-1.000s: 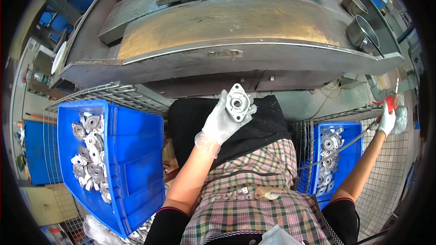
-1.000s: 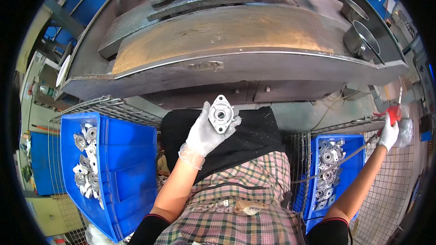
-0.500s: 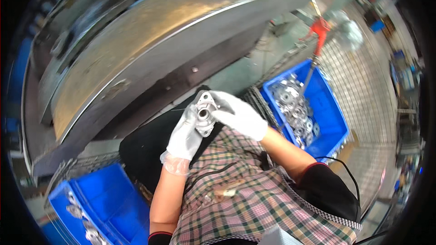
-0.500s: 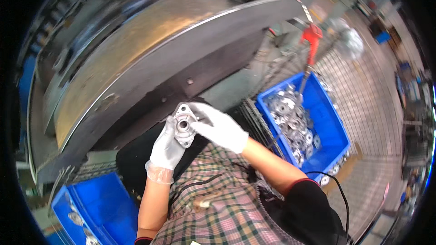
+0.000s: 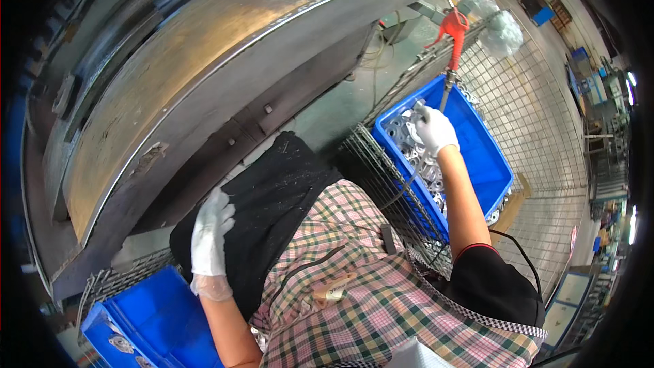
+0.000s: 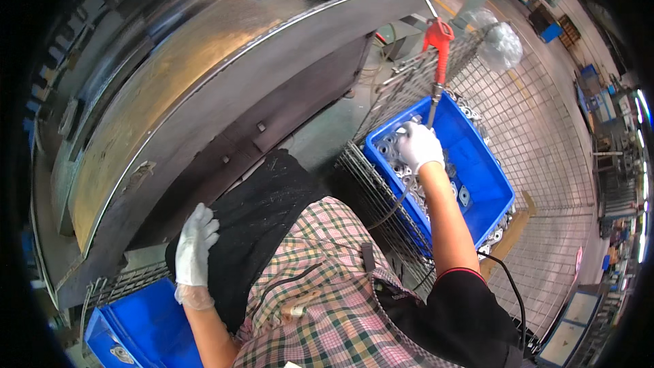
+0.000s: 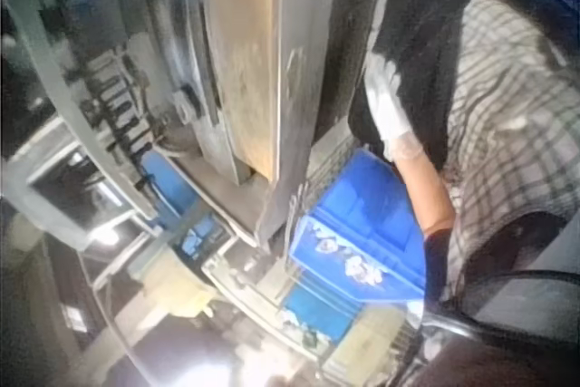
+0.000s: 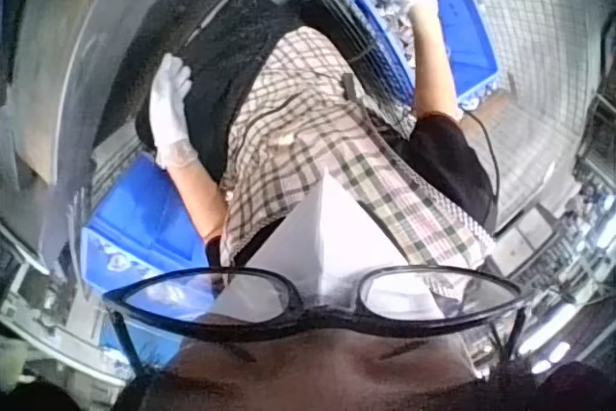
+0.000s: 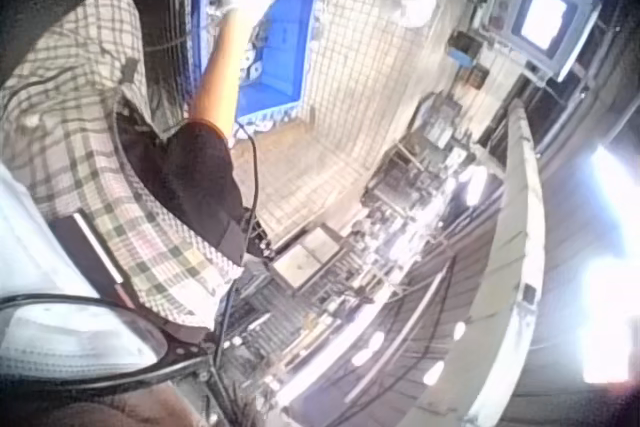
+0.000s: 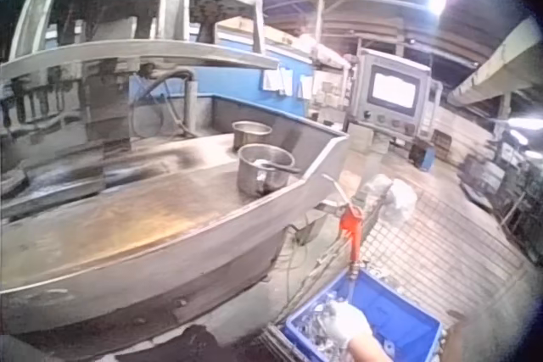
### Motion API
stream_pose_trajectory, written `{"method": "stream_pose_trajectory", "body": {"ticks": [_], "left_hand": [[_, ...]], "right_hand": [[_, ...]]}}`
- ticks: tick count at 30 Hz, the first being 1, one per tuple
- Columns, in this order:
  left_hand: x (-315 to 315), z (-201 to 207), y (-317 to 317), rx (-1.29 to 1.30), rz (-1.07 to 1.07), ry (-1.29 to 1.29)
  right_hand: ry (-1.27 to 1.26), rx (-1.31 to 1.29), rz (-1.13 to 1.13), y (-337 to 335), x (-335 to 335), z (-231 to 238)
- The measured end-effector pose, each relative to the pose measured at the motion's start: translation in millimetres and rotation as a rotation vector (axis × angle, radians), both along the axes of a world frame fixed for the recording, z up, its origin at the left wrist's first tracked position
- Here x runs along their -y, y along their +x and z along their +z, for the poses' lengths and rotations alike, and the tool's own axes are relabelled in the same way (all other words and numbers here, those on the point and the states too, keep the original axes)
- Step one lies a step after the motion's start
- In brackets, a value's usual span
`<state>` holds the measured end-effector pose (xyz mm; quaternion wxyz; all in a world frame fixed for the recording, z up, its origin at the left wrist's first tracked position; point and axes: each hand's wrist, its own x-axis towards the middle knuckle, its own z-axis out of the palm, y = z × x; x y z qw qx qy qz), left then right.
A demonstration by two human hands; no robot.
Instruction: Deburring and inspecting metal components at a fabrication station.
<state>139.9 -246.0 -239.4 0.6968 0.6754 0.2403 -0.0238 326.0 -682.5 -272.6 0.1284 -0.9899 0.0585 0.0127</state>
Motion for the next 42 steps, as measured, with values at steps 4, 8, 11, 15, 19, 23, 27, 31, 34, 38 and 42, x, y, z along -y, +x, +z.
{"method": "stream_pose_trajectory", "body": {"ticks": [4, 8, 11, 15, 19, 23, 27, 31, 34, 38, 42], "left_hand": [[-38, 41, -41, 0.002, 0.152, 0.141], [-52, 86, -97, 0.008, 0.273, 0.313], [-54, 135, -122, -0.058, 0.04, 0.679], [-70, 194, -194, -0.067, -0.169, 0.889], [-109, 216, -250, -0.361, 0.295, 0.632], [-195, 174, -320, -0.725, 0.531, 0.715], [-283, 98, -398, -1.11, 0.451, 0.65], [-308, 36, -423, -1.3, 0.103, 0.682], [-295, 11, -423, -1.125, 0.276, 0.193], [-290, 22, -380, -1.247, -0.022, 0.467], [-275, 3, -436, -1.436, -0.164, 0.865]], "right_hand": [[0.209, 0.124, 0.236, 25, -49, 18], [0.462, 0.04, 0.584, 24, -121, 42], [0.686, -0.132, 0.627, 26, -154, 69], [0.756, -0.101, 0.816, 30, -220, 104], [0.724, -0.059, 0.933, 49, -273, 113], [0.766, 0.004, 1.026, 47, -320, 133], [0.742, -0.064, 0.999, 37, -353, 146], [0.687, -0.047, 1.047, 37, -371, 148], [0.658, -0.026, 1.052, 38, -378, 153], [0.527, 0.152, 1.158, 39, -387, 175], [0.532, 0.246, 1.356, 33, -470, 179]]}}
